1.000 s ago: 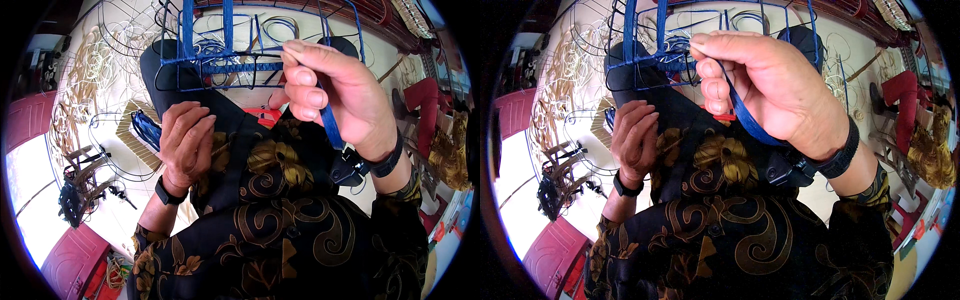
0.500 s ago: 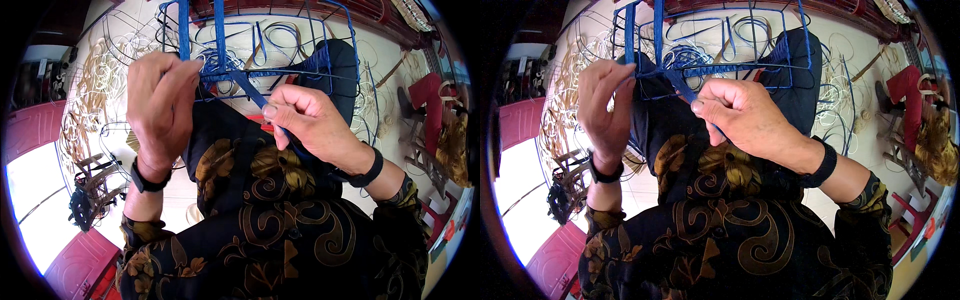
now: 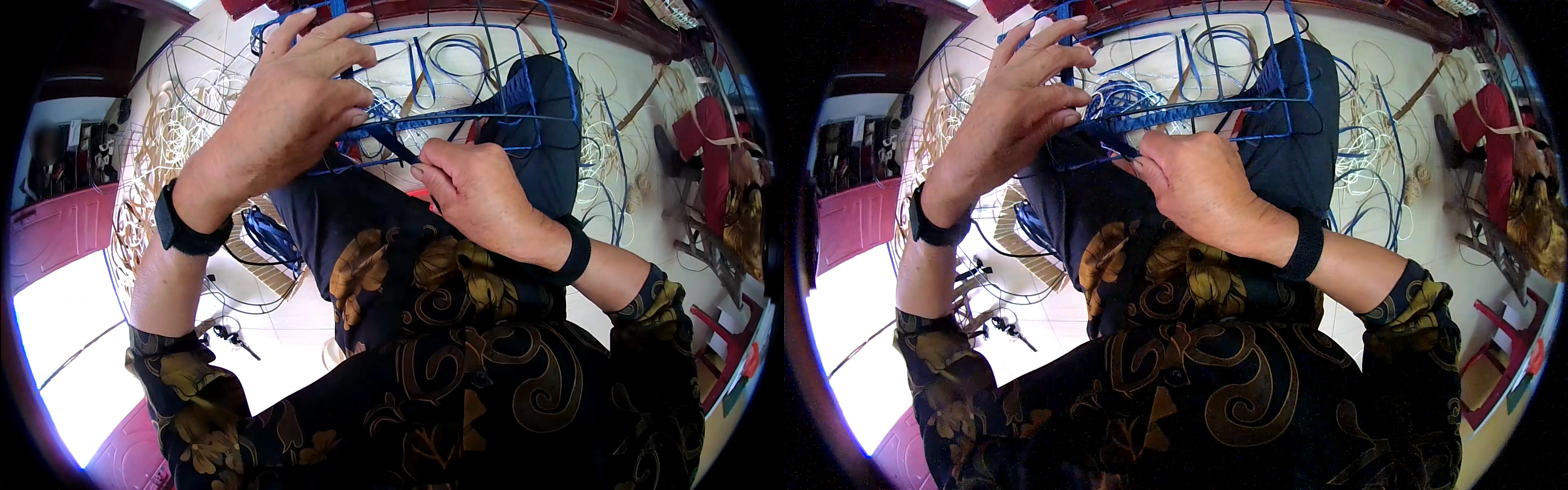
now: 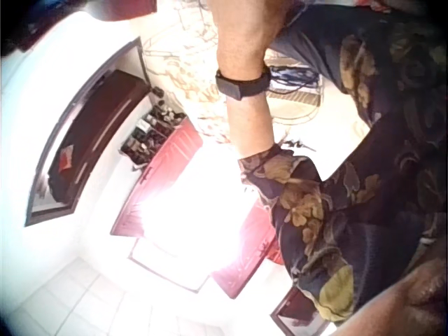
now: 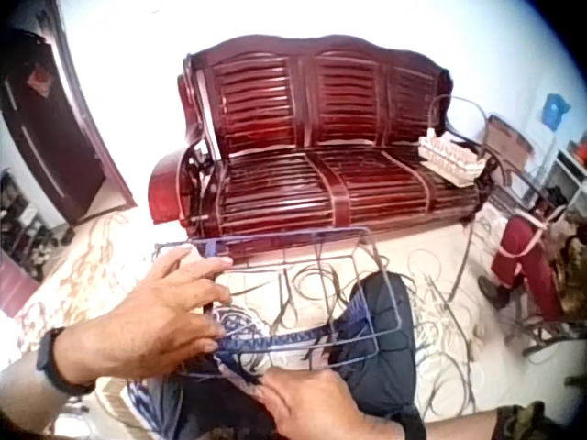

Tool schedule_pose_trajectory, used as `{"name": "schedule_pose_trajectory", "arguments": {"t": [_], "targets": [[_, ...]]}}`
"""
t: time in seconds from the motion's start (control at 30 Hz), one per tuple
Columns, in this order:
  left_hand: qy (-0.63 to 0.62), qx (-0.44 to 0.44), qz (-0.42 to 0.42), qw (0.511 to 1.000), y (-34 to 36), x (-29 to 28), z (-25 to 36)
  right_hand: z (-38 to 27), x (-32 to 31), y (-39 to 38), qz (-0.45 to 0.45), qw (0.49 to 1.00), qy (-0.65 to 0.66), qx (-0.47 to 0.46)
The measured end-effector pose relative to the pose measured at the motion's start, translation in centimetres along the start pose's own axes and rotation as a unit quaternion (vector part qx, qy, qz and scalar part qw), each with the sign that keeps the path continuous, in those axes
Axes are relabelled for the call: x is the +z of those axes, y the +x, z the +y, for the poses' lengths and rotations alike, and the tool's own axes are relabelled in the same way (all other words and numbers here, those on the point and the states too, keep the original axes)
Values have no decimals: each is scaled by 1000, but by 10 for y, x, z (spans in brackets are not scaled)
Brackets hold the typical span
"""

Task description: The person weaves a blue plastic basket by hand, threading blue plastic straps through a metal wire frame and pulling them tight.

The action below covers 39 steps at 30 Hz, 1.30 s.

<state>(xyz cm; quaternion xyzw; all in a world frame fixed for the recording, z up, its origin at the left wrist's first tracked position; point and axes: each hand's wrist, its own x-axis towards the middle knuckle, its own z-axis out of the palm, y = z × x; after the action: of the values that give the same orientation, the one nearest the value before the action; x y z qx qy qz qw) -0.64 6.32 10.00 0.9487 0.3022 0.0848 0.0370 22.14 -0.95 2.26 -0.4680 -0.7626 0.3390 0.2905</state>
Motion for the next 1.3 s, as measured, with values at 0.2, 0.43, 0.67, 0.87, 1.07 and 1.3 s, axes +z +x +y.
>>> {"name": "schedule_pose_trajectory", "arguments": {"t": [0.2, 0.43, 0.67, 0.87, 1.07, 1.3], "targets": [[-62, 29, -65, 996, 17, -4, -8, 3, 4, 1, -5, 1000, 8, 12], [-100, 19, -138, 985, 20, -1, -14, -3, -5, 0, -56, 998, -13, 40], [-89, 24, -85, 992, 19, 6, -9, -8, -2, 4, -77, 995, -42, 41], [-64, 39, -44, 996, 16, 12, -5, -17, -3, 9, -115, 980, -161, 28], [-6, 58, 15, 998, 17, 16, 2, -38, -30, 20, -147, 951, -271, 18], [115, 62, 91, 987, 15, 29, 14, -25, -69, 73, -41, 971, -191, -137]]}}
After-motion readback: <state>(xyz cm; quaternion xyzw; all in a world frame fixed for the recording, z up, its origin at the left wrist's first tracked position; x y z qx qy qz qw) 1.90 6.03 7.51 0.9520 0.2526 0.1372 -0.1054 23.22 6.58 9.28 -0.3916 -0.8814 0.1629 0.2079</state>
